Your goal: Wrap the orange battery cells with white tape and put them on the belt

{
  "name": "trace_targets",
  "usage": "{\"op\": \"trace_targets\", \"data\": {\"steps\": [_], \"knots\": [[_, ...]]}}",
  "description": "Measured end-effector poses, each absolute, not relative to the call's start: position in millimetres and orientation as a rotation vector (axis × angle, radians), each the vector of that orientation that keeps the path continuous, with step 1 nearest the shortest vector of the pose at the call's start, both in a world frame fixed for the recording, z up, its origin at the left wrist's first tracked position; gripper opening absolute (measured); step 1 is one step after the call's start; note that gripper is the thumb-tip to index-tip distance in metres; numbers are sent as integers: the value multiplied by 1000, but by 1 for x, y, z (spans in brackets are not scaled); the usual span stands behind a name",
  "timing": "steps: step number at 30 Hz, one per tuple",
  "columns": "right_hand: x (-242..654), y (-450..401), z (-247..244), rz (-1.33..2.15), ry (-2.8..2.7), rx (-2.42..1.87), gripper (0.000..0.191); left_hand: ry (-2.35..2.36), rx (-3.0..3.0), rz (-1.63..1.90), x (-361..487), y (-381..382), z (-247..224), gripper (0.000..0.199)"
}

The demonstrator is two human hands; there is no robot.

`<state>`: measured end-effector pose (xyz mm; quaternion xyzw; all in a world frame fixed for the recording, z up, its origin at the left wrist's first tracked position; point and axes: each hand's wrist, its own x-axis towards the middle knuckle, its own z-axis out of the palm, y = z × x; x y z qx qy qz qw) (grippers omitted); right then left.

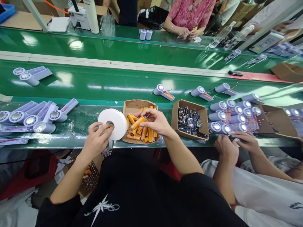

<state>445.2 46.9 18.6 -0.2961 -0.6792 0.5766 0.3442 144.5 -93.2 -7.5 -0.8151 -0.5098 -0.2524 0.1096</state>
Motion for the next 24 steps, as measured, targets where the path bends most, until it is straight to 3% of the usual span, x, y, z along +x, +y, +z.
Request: {"op": "trace_targets", "data": {"steps": [3,13,17,24], "knots": [[450,36,40,1578,-1695,-830,42,-1434,-2405,-632,150,-92,0,54],[453,39,61,1097,-2281,-978,34,-1232,-2459,-480,161,-80,17,63],[458,42,49,1303,-1907,-992,33,-1260,-2448,-573,173,-80,18,60],[425,23,22,1263,-991,-916,62,-1395,-2250,-700,203,-80,2,67]]}}
